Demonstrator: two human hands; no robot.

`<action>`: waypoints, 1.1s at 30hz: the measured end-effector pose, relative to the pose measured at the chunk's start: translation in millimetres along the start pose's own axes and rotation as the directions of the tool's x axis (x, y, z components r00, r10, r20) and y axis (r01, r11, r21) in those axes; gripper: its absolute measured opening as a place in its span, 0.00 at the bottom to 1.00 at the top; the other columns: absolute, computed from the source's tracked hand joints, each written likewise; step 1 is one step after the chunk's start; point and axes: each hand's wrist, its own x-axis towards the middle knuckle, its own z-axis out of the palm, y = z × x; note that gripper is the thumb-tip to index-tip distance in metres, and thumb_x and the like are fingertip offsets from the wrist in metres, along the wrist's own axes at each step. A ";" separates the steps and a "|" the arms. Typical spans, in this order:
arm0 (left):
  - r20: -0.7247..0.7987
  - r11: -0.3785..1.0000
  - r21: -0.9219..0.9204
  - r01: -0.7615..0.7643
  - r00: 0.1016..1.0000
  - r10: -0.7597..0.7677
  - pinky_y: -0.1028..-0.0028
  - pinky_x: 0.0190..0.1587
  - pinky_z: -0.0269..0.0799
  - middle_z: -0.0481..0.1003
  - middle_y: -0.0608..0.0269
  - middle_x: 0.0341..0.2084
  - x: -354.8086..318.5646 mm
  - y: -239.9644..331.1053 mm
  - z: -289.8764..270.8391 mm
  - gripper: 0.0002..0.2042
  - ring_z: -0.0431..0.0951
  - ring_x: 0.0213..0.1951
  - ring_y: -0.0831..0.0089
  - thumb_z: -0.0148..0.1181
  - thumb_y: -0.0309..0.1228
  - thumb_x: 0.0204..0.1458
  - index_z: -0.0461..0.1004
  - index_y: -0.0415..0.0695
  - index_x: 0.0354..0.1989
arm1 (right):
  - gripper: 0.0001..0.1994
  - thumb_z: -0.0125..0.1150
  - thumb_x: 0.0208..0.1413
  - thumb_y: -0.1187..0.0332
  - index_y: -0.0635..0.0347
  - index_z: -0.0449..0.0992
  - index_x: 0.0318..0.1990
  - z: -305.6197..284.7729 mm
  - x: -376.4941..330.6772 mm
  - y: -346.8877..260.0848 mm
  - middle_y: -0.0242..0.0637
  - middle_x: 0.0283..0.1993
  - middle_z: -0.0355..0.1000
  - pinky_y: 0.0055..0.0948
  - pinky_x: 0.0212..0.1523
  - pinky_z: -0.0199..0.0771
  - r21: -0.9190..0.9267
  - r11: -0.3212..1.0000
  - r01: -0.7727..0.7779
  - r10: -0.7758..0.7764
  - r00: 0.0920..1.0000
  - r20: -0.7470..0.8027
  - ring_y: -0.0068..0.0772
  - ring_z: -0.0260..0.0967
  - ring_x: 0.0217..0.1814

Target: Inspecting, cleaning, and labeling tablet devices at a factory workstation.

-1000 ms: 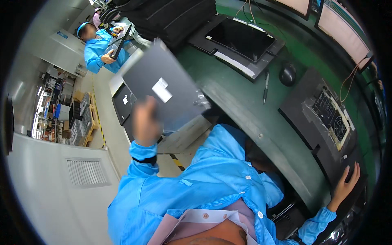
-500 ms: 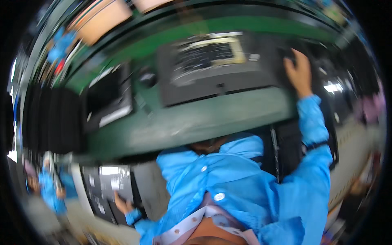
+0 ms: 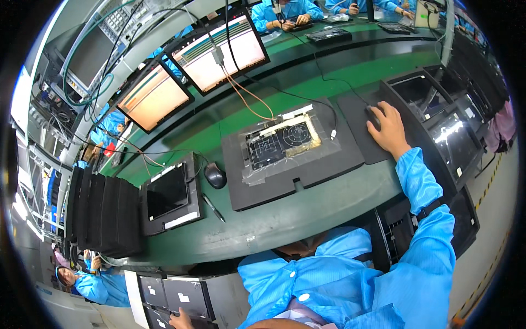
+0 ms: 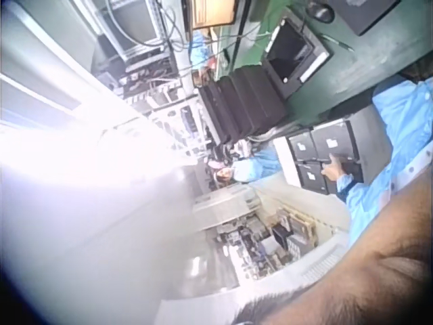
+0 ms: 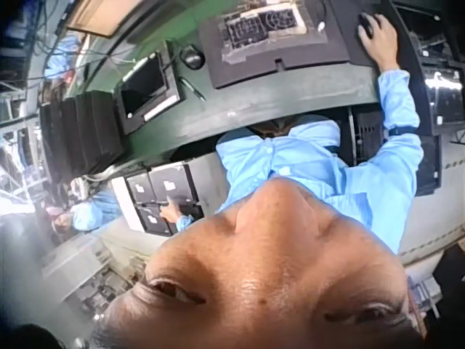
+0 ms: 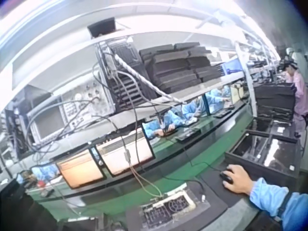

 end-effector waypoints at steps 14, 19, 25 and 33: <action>-0.584 -0.203 -0.668 -0.716 0.336 0.739 0.71 0.29 0.66 0.72 0.58 0.25 -114.6 308.8 -91.1 0.05 0.72 0.27 0.70 0.61 0.17 0.56 0.78 0.34 0.40 | 0.31 0.63 0.55 0.50 0.61 0.72 0.62 -74.4 45.2 145.8 0.46 0.66 0.66 0.40 0.48 0.75 0.488 0.352 -0.799 0.865 0.477 0.156 0.46 0.75 0.53; -0.501 -0.154 -0.774 -0.614 0.446 0.742 0.74 0.26 0.63 0.72 0.59 0.24 -128.6 328.7 -91.2 0.02 0.69 0.23 0.72 0.62 0.19 0.57 0.79 0.34 0.37 | 0.42 0.62 0.53 0.51 0.56 0.53 0.72 -111.4 44.8 196.6 0.58 0.68 0.60 0.35 0.28 0.75 0.388 -0.262 -0.884 0.814 0.014 0.581 0.46 0.79 0.44; -0.550 -0.186 -0.721 -0.667 0.387 0.740 0.71 0.23 0.65 0.72 0.62 0.20 -134.1 331.5 -79.7 0.04 0.73 0.19 0.70 0.66 0.20 0.51 0.81 0.40 0.35 | 0.38 0.70 0.48 0.65 0.49 0.59 0.68 -99.0 21.7 249.5 0.53 0.65 0.54 0.29 0.26 0.83 0.730 -0.446 -0.517 0.832 0.061 0.551 0.38 0.75 0.36; -0.605 -0.208 -0.706 -0.676 0.425 0.673 0.71 0.20 0.65 0.72 0.62 0.20 -132.4 317.2 -74.0 0.07 0.72 0.17 0.71 0.66 0.17 0.49 0.79 0.40 0.36 | 0.16 0.69 0.57 0.54 0.52 0.70 0.30 -70.6 41.2 227.5 0.27 0.17 0.61 0.22 0.12 0.45 0.630 -0.210 -0.748 0.762 0.279 0.585 0.21 0.52 0.12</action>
